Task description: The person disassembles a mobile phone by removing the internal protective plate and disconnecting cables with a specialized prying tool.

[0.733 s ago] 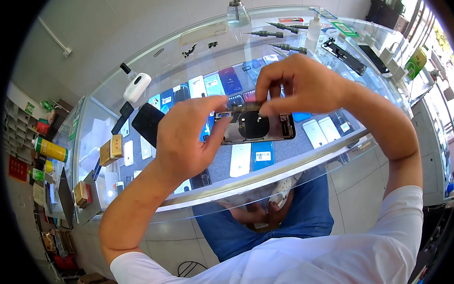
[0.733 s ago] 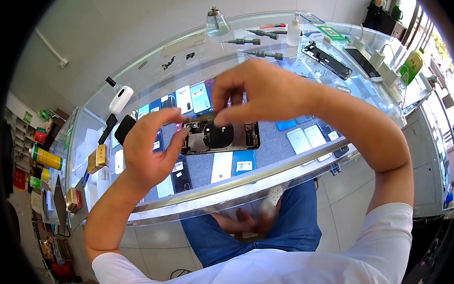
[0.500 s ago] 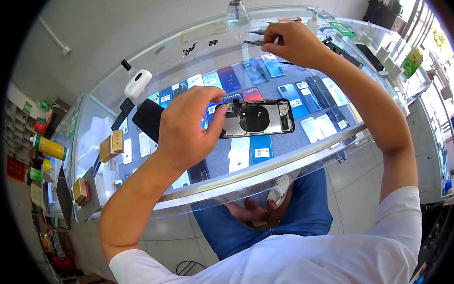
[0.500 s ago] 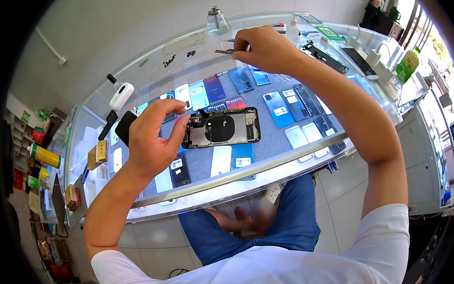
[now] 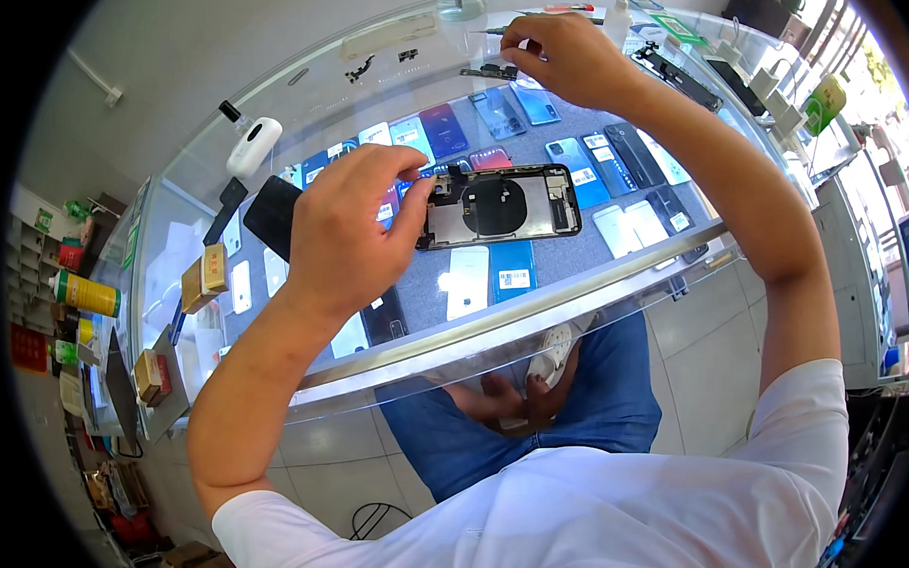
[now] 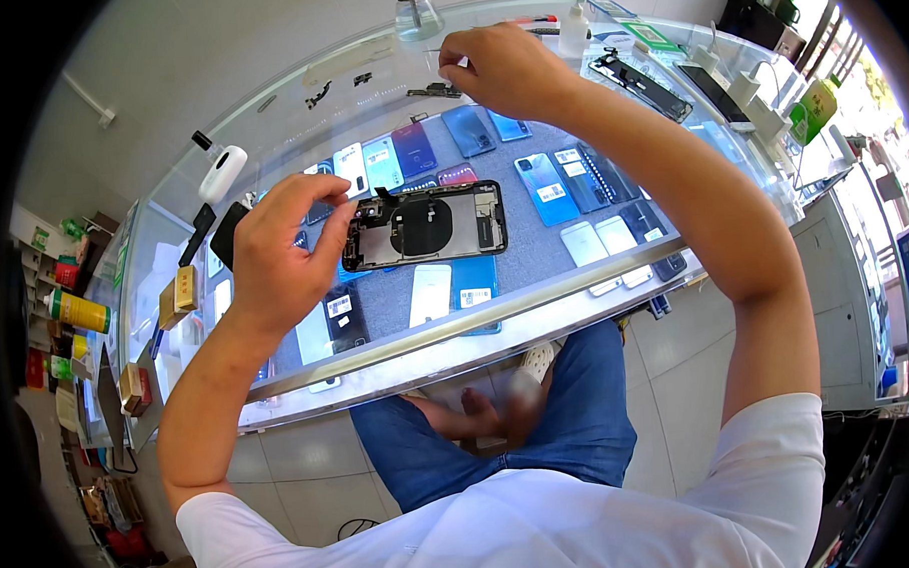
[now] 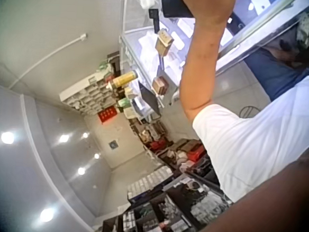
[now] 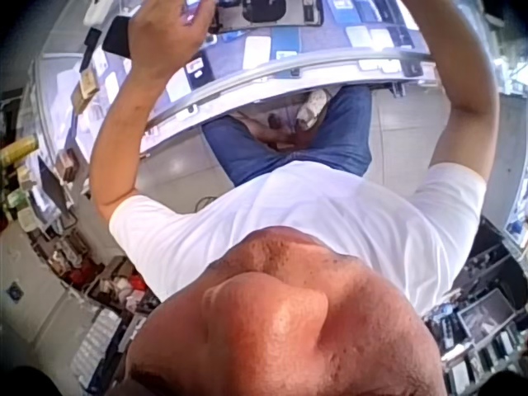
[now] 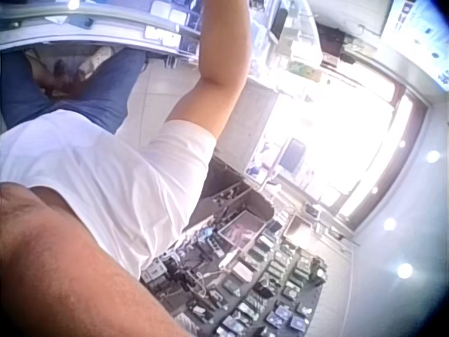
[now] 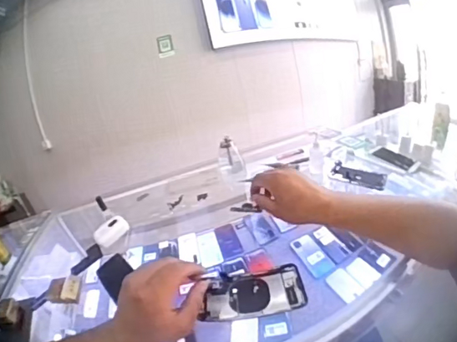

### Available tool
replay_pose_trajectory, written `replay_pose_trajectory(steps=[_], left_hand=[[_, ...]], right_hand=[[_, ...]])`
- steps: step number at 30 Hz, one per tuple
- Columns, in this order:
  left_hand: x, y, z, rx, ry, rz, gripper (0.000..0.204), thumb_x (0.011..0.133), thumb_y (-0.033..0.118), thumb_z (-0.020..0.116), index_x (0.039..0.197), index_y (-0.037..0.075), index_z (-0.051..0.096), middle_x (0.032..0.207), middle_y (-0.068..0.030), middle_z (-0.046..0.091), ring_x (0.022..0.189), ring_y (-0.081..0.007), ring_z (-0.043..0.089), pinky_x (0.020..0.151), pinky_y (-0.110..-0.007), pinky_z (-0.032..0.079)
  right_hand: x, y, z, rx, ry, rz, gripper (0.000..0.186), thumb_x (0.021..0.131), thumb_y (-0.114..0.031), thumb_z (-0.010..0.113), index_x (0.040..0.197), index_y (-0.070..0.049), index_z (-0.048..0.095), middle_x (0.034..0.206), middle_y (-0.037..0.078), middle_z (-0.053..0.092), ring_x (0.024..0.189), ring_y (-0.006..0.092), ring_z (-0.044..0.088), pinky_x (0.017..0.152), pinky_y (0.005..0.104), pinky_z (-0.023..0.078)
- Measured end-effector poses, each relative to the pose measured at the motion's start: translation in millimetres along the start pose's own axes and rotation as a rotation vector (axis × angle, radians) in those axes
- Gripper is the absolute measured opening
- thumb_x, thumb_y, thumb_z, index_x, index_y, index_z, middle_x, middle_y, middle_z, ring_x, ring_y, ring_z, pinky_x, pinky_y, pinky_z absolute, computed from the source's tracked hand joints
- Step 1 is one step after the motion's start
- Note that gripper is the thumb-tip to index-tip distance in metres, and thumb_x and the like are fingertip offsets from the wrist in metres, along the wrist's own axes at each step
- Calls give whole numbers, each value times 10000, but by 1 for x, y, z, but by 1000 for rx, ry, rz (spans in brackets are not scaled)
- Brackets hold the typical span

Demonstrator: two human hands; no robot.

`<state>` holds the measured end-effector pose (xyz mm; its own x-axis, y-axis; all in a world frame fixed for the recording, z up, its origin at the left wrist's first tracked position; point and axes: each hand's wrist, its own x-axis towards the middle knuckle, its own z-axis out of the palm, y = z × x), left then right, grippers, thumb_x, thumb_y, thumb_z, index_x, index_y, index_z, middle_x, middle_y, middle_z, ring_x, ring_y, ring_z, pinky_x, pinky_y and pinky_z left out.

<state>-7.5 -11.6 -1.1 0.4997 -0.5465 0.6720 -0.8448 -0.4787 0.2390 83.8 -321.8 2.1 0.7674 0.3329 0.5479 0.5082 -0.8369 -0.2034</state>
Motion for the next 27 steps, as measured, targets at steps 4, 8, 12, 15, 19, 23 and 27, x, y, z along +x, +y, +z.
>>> replay_pose_trajectory(steps=[4, 8, 12, 15, 19, 23, 27], left_hand=[[-6, -3, -11, 3, -134, -60, 373, 848, 185, 825, 1161, 30, 693, 1094, -167, 717, 1006, -354, 696, 890, -439, 552], [-6, 4, -21, -2, -311, -95, 720, 769, 221, 894, 1396, 50, 584, 1295, -167, 645, 1189, -338, 638, 1042, -419, 504], [-4, 1, -17, -23, -389, -115, 866, 754, 236, 915, 1504, 88, 509, 1315, -158, 632, 1235, -333, 607, 1086, -428, 474], [-7, -2, -16, -80, -392, -189, 901, 740, 228, 933, 1521, 111, 498, 1301, -142, 640, 1219, -311, 609, 1081, -425, 473], [-6, -5, -12, -189, -345, -229, 978, 693, 194, 967, 1542, 125, 485, 1298, -109, 620, 1121, -239, 624, 1005, -391, 512], [-3, 1, -11, -292, -290, -281, 1050, 683, 102, 965, 1587, 140, 432, 1308, -94, 550, 971, -170, 606, 864, -327, 549], [-5, -2, -8, -339, -257, -244, 1054, 716, 39, 935, 1609, 163, 389, 1278, -99, 510, 901, -181, 581, 804, -313, 553]], right_hand=[[-20, -29, -47, 97, -196, -74, 294, 1009, -300, 690, 1124, -40, 766, 1020, 148, 780, 919, 274, 749, 854, 377, 597], [-48, -60, -82, 110, -562, -120, 763, 809, -628, 835, 1245, -8, 746, 1172, 173, 745, 1009, 319, 736, 832, 424, 589], [-61, -84, -87, -82, -617, -213, 831, 743, -620, 876, 1286, -18, 695, 1142, 129, 685, 1006, 347, 704, 825, 431, 557], [-61, -91, -80, -29, -627, -143, 734, 753, -521, 906, 1207, 29, 735, 1123, 159, 693, 1037, 366, 702, 880, 447, 555], [-59, -87, -81, 52, -628, -101, 719, 763, -425, 923, 1251, 18, 634, 1126, 183, 677, 1067, 391, 686, 896, 461, 548], [-59, -85, -76, 159, -598, -15, 724, 780, -330, 920, 1299, 9, 546, 1117, 222, 696, 1059, 410, 694, 891, 475, 543], [-55, -86, -76, 239, -696, 34, 700, 793, -284, 908, 1313, 3, 539, 1055, 244, 726, 1015, 415, 715, 876, 477, 546]])
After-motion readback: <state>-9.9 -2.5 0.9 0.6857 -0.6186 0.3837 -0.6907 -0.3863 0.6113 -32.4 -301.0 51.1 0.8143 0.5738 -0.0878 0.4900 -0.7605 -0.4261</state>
